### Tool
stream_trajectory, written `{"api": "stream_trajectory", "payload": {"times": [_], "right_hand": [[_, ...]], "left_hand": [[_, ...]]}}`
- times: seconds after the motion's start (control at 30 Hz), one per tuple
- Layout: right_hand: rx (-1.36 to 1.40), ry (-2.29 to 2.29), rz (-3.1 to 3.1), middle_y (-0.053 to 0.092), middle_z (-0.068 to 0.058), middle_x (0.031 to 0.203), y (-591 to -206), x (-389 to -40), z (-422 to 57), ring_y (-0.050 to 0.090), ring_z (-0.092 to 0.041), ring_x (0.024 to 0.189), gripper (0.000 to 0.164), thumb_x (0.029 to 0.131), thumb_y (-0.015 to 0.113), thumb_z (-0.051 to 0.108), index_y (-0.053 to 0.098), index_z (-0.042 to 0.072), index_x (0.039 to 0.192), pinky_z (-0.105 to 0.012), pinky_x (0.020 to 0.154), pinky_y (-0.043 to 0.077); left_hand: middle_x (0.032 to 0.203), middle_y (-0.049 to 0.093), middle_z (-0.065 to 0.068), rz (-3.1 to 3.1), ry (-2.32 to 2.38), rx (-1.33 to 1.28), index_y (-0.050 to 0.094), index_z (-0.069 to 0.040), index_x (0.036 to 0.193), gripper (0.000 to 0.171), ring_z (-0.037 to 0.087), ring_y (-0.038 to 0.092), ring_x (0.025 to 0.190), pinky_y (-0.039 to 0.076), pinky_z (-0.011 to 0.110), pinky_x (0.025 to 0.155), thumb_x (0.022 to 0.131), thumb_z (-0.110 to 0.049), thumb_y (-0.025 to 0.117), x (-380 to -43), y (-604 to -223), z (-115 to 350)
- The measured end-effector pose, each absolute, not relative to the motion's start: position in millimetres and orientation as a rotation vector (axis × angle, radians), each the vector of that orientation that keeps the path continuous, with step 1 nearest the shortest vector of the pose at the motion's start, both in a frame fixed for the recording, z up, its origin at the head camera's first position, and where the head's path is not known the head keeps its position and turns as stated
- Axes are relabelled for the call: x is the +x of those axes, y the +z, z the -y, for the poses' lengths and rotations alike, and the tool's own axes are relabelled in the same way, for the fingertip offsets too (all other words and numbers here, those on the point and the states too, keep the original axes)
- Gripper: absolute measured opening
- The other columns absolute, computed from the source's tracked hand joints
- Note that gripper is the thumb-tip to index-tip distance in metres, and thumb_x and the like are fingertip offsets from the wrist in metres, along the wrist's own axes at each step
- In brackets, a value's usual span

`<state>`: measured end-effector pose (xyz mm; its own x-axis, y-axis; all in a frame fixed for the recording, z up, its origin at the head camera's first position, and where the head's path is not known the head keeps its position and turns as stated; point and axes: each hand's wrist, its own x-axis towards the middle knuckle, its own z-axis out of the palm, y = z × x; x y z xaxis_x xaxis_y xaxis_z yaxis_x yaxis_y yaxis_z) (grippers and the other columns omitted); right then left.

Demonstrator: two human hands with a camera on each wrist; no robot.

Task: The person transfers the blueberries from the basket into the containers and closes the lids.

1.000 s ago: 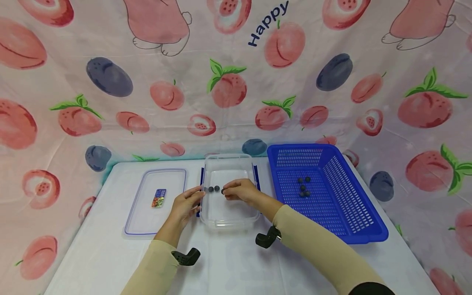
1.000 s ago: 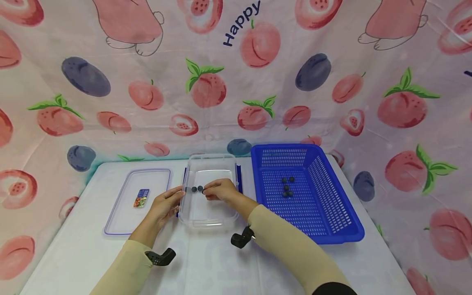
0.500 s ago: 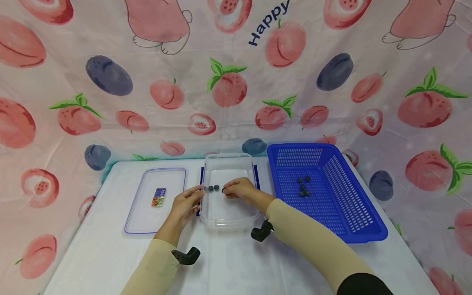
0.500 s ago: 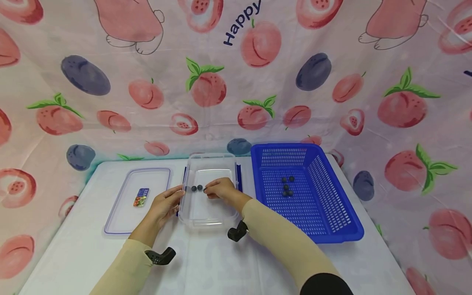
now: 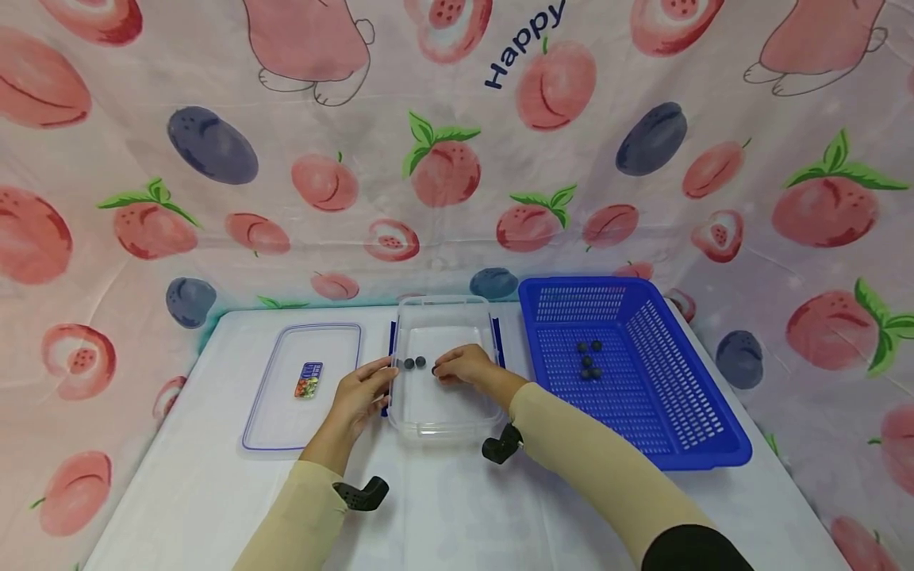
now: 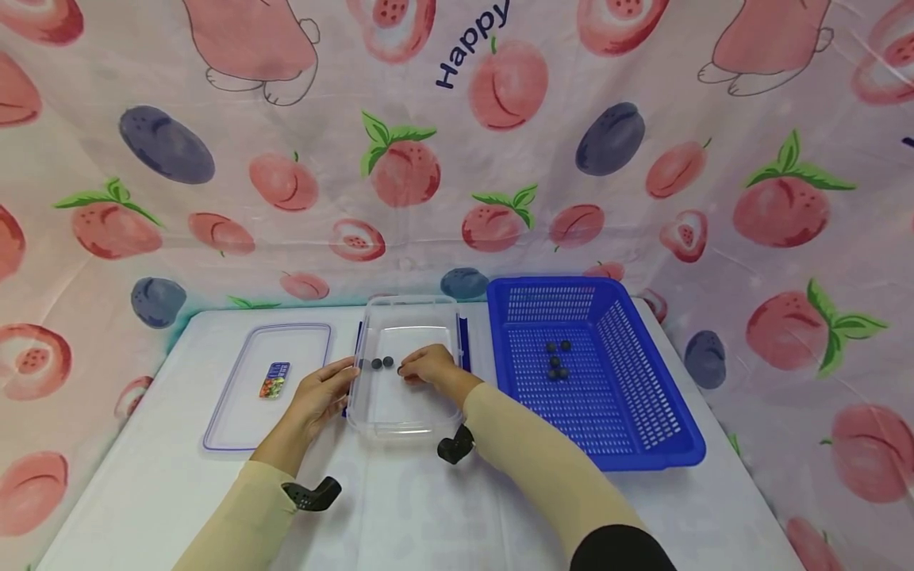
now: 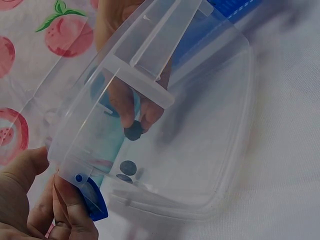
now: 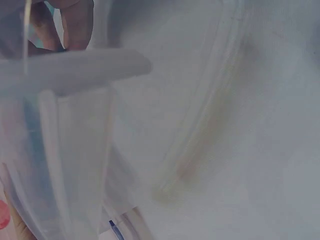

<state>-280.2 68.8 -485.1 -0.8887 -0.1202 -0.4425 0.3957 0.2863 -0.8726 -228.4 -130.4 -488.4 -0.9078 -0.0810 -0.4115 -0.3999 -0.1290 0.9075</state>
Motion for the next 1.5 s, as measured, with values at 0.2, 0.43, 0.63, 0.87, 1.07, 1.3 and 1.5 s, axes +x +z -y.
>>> {"api": "stream_trajectory", "payload": {"times": [0.2, 0.43, 0.63, 0.87, 1.07, 1.3, 1.5], "right_hand": [[0.298, -1.517, -2.194, 0.073, -0.017, 0.101, -487, -278, -68, 0.065, -0.011, 0.072, 0.021, 0.085, 0.072, -0.003, 0.071, -0.006, 0.105, -0.028, 0.078, 0.059], [0.346, -1.462, -2.236, 0.073, -0.016, 0.100, -490, -274, -63, 0.065, -0.011, 0.068, 0.019, 0.083, 0.074, -0.003, 0.072, -0.005, 0.102, -0.027, 0.076, 0.059], [0.397, -1.443, -2.259, 0.073, -0.014, 0.097, -492, -274, -62, 0.065, -0.011, 0.069, 0.018, 0.082, 0.076, 0.000, 0.073, -0.003, 0.099, -0.025, 0.073, 0.059], [0.410, -1.491, -2.214, 0.074, -0.013, 0.097, -492, -274, -63, 0.069, -0.014, 0.074, 0.019, 0.083, 0.075, 0.000, 0.072, -0.002, 0.102, -0.026, 0.075, 0.059], [0.394, -1.514, -2.206, 0.073, -0.014, 0.098, -490, -274, -65, 0.069, -0.014, 0.074, 0.020, 0.085, 0.074, 0.001, 0.071, -0.003, 0.104, -0.026, 0.075, 0.059], [0.335, -1.681, -2.063, 0.070, -0.019, 0.112, -468, -286, -69, 0.070, -0.020, 0.087, 0.028, 0.089, 0.070, 0.002, 0.067, -0.006, 0.116, -0.027, 0.079, 0.059], [0.194, -1.829, -1.977, 0.058, -0.025, 0.132, -423, -301, -99, 0.061, -0.035, 0.119, 0.038, 0.094, 0.062, 0.000, 0.056, -0.009, 0.131, -0.031, 0.089, 0.056]], "left_hand": [[0.091, 0.064, -0.008, -1.914, 2.142, -0.538, 0.061, -0.008, 0.134, 0.046, 0.006, 0.056, 0.079, 0.051, 0.016, 0.061, 0.090, -0.016, 0.073, -228, -491, 130], [0.088, 0.064, -0.008, -1.921, 2.145, -0.545, 0.060, -0.006, 0.134, 0.047, 0.006, 0.056, 0.077, 0.051, 0.016, 0.060, 0.090, -0.015, 0.072, -226, -491, 132], [0.088, 0.064, -0.010, -1.913, 2.150, -0.535, 0.060, -0.006, 0.134, 0.048, 0.006, 0.056, 0.078, 0.051, 0.016, 0.061, 0.089, -0.015, 0.073, -226, -491, 131], [0.089, 0.063, -0.009, -1.923, 2.135, -0.541, 0.060, -0.008, 0.135, 0.047, 0.006, 0.055, 0.079, 0.051, 0.015, 0.061, 0.090, -0.017, 0.072, -227, -490, 130], [0.089, 0.063, -0.009, -1.925, 2.141, -0.536, 0.060, -0.007, 0.135, 0.048, 0.007, 0.055, 0.081, 0.051, 0.015, 0.061, 0.089, -0.017, 0.073, -228, -491, 129], [0.088, 0.062, -0.010, -1.922, 2.144, -0.546, 0.060, -0.008, 0.135, 0.048, 0.006, 0.055, 0.080, 0.051, 0.015, 0.060, 0.090, -0.017, 0.072, -228, -490, 129], [0.089, 0.063, -0.009, -1.922, 2.135, -0.558, 0.061, -0.009, 0.134, 0.048, 0.006, 0.056, 0.079, 0.051, 0.016, 0.061, 0.089, -0.018, 0.073, -229, -491, 130]]}}
